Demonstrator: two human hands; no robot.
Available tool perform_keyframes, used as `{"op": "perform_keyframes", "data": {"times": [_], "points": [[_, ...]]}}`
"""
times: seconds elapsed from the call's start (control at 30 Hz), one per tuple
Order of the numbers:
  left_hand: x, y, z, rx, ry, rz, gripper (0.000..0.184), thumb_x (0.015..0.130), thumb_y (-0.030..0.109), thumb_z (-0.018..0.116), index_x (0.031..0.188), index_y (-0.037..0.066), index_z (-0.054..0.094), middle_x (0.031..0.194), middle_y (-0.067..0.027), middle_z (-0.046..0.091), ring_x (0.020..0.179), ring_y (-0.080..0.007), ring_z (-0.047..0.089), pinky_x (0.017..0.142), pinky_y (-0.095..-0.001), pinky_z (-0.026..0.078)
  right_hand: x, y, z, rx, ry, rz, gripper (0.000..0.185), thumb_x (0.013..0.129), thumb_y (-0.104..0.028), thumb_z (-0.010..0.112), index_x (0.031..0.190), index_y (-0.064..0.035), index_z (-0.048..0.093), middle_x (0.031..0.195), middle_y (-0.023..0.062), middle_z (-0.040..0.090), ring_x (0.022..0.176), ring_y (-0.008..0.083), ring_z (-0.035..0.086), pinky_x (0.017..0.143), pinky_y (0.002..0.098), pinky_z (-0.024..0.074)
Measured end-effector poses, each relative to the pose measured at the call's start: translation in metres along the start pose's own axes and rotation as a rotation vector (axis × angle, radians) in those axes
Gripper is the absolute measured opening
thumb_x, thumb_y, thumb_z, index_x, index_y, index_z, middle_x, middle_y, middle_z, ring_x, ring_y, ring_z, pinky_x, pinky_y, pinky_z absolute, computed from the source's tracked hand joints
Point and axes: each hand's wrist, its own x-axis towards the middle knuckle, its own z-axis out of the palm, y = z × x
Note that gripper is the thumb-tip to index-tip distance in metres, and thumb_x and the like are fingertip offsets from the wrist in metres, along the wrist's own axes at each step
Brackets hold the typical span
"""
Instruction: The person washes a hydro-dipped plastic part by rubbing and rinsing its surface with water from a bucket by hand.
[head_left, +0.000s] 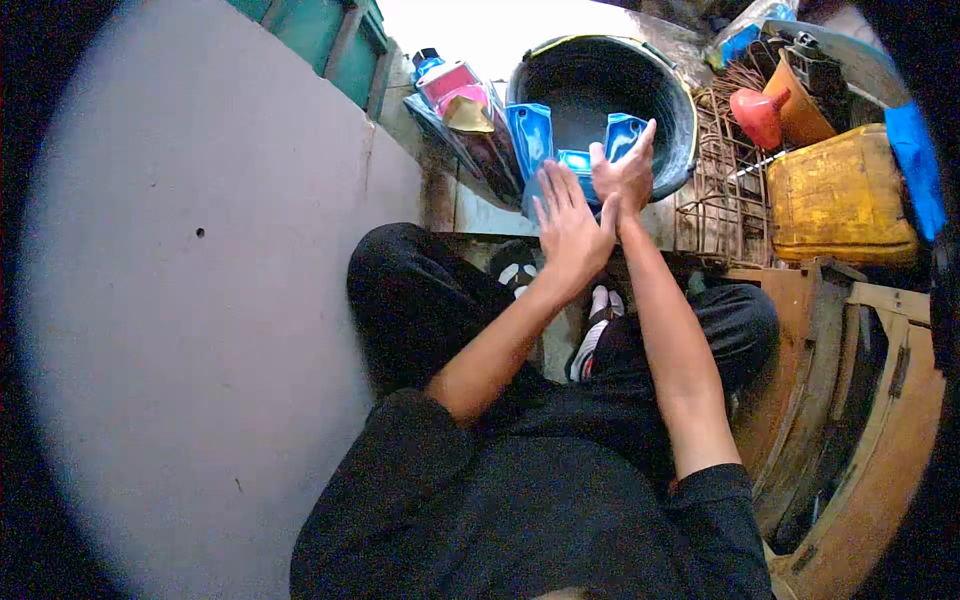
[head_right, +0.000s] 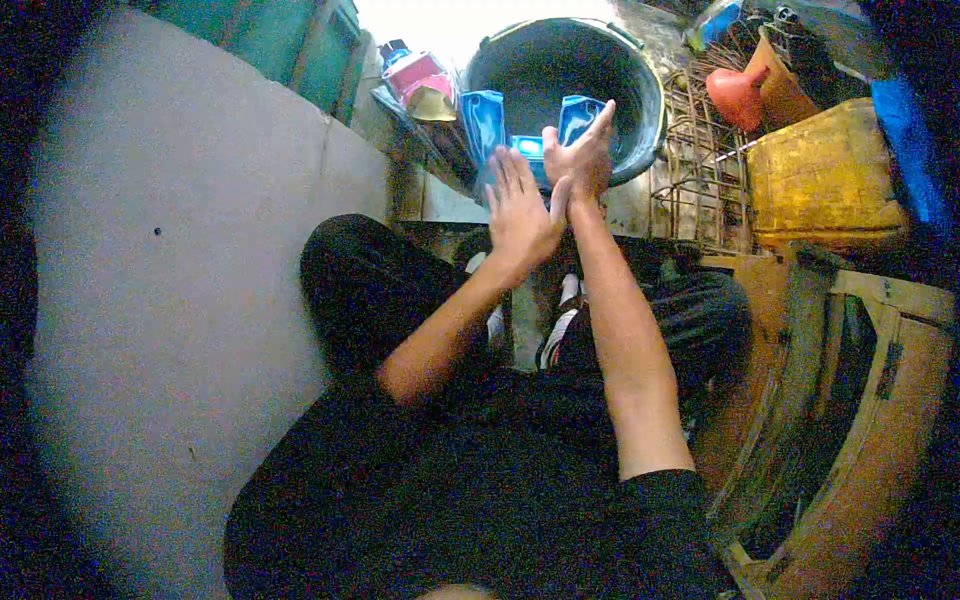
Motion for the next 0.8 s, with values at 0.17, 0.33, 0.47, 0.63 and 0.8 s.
{"op": "perform_keyframes", "data": {"times": [0.17,0.33,0.47,0.63,0.8], "points": [[0.049,0.005,-0.017,-0.138,0.084,-0.068,0.098,0.095,0.069,0.023,0.149,-0.012,0.011,0.157,-0.0313,0.005,0.149,-0.0403,0.003,0.119,-0.0538,0.006,0.003,-0.008,-0.015,0.032,-0.173,0.134,0.106,0.071,-0.043,0.071,0.150,0.0028,0.017,0.130,0.0306,0.052,0.108,0.0453,0.059,0.091,0.0490,0.0491],[0.029,-0.002,-0.012,-0.110,0.028,-0.026,0.095,0.096,0.065,0.028,0.150,-0.012,0.010,0.158,-0.0294,0.005,0.149,-0.0388,0.003,0.118,-0.0540,0.007,0.002,-0.004,-0.007,-0.009,-0.104,0.108,0.105,0.071,-0.043,0.070,0.151,-0.0009,0.017,0.136,0.0302,0.049,0.107,0.0458,0.060,0.090,0.0505,0.0498],[0.022,0.000,-0.009,-0.062,-0.034,-0.030,0.095,0.096,0.064,0.030,0.149,-0.012,0.011,0.158,-0.0298,0.006,0.149,-0.0390,0.006,0.118,-0.0543,0.009,0.003,-0.003,-0.009,0.018,-0.133,0.106,0.104,0.072,-0.043,0.069,0.151,-0.0005,0.016,0.136,0.0303,0.049,0.109,0.0465,0.059,0.092,0.0507,0.0488],[0.061,0.002,-0.017,-0.102,0.138,-0.050,0.094,0.096,0.064,0.031,0.149,-0.011,0.014,0.158,-0.0289,0.008,0.149,-0.0377,0.008,0.119,-0.0531,0.010,0.004,0.002,-0.003,0.028,-0.085,0.047,0.102,0.073,-0.043,0.069,0.150,0.0026,0.019,0.137,0.0320,0.048,0.113,0.0459,0.057,0.095,0.0485,0.0476],[0.016,0.002,-0.008,-0.069,-0.038,0.000,0.097,0.096,0.067,0.025,0.149,-0.013,0.009,0.158,-0.0317,0.002,0.148,-0.0414,0.000,0.118,-0.0566,0.006,0.003,-0.012,-0.015,0.057,-0.160,0.148,0.102,0.072,-0.043,0.069,0.151,-0.0007,0.019,0.136,0.0282,0.050,0.113,0.0457,0.057,0.095,0.0498,0.0466]]}}
